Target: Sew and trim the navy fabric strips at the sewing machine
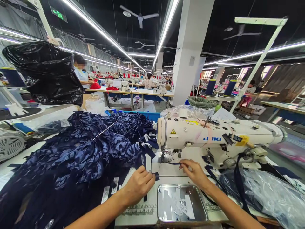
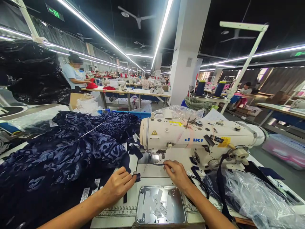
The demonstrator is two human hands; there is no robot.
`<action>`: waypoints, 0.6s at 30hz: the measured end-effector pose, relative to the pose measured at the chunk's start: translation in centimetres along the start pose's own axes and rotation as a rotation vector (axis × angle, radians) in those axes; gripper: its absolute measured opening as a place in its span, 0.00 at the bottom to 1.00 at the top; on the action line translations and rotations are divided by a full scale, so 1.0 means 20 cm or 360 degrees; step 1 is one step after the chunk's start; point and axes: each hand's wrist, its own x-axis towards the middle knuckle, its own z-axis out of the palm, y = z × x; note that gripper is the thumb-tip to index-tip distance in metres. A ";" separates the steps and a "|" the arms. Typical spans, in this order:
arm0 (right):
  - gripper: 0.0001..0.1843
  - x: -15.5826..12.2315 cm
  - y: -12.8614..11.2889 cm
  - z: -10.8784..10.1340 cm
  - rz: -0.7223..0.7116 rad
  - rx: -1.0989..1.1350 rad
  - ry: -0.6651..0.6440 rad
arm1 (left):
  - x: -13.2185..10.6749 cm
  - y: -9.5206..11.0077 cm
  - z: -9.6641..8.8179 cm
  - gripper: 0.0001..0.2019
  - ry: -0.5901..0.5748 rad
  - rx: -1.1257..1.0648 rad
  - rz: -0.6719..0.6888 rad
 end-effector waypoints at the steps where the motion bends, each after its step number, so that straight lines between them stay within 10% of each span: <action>1: 0.15 0.00 0.04 -0.01 0.0015 -0.0055 0.0022 | 0.00 0.00 0.00 0.13 -0.0017 -0.0002 0.0001; 7: 0.21 0.03 0.16 0.00 -0.0004 -0.0356 -0.0045 | 0.06 0.03 0.09 0.14 -0.0056 -0.0028 0.0072; 18: 0.09 0.19 -0.05 0.23 0.0221 -0.0735 -0.0198 | 0.14 -0.01 0.40 0.09 -0.0343 0.0032 0.0297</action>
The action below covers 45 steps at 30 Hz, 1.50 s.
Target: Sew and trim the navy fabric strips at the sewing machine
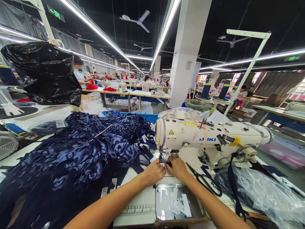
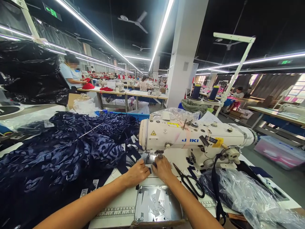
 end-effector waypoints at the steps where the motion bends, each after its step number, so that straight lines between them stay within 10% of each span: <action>1: 0.08 0.00 -0.01 0.01 0.0010 -0.0013 -0.0013 | 0.00 0.00 0.01 0.09 -0.0011 -0.0005 0.0006; 15: 0.09 0.00 0.08 0.03 -0.0092 0.0216 -0.0069 | -0.06 0.01 0.03 0.10 0.0099 -0.0074 -0.0076; 28: 0.08 -0.05 0.06 0.05 -0.0151 0.0709 0.0019 | -0.07 0.08 0.07 0.07 0.0211 -0.0720 -0.0594; 36: 0.09 -0.08 0.05 0.04 -0.0147 0.0740 0.0064 | -0.14 0.02 -0.07 0.12 0.0529 -0.0190 -0.0638; 45: 0.10 -0.05 -0.01 0.06 -0.0027 0.0738 0.0053 | -0.09 0.03 -0.05 0.12 0.0330 0.0115 -0.0254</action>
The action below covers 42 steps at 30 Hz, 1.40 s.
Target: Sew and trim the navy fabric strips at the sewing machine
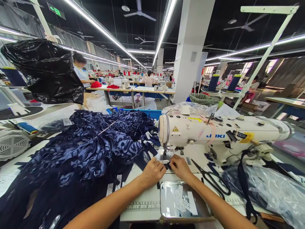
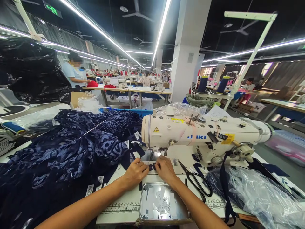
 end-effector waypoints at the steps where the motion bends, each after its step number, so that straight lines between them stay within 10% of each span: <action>1: 0.11 0.01 0.00 0.01 0.0028 0.0019 0.0009 | 0.01 0.00 0.01 0.12 -0.0022 -0.0001 0.0015; 24: 0.10 -0.01 -0.02 0.04 0.0192 0.0054 0.0122 | 0.04 0.07 0.05 0.11 -0.0477 -0.0006 0.0053; 36: 0.15 -0.07 -0.03 -0.01 -0.0106 -0.0025 -0.0059 | 0.06 0.07 0.04 0.07 -0.0632 -0.0054 0.0089; 42: 0.15 -0.11 -0.08 0.00 -0.0376 -0.0612 -0.0088 | 0.05 0.05 0.04 0.09 -0.0572 -0.0163 0.0015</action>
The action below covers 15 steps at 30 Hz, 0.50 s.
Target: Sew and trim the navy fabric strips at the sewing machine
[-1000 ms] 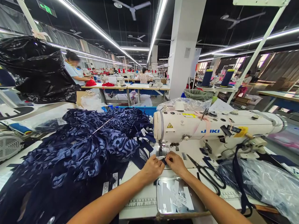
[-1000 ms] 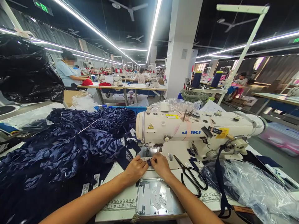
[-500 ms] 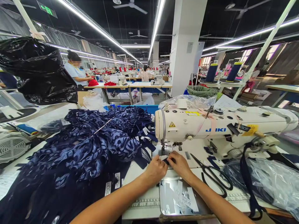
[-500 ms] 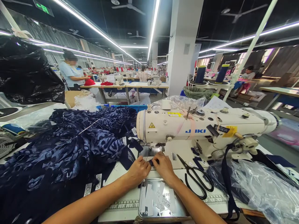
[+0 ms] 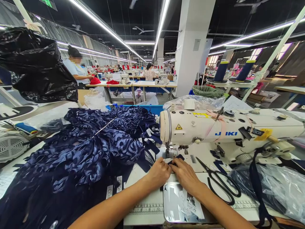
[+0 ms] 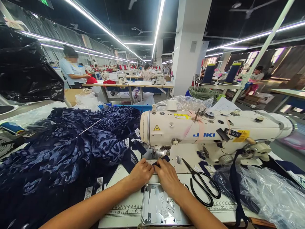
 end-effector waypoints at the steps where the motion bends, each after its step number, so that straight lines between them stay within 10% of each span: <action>1: 0.15 0.00 0.00 0.00 -0.0036 -0.0057 -0.0008 | -0.01 -0.01 -0.02 0.09 0.0036 -0.0034 -0.0044; 8: 0.16 0.02 0.15 0.00 -0.0538 -0.0255 -0.0014 | -0.11 -0.13 -0.14 0.06 -0.0024 -0.0326 -0.0047; 15: 0.17 0.03 0.21 0.05 -0.0493 -0.0366 0.0072 | -0.07 -0.17 -0.01 0.07 -0.0117 -0.0461 0.0064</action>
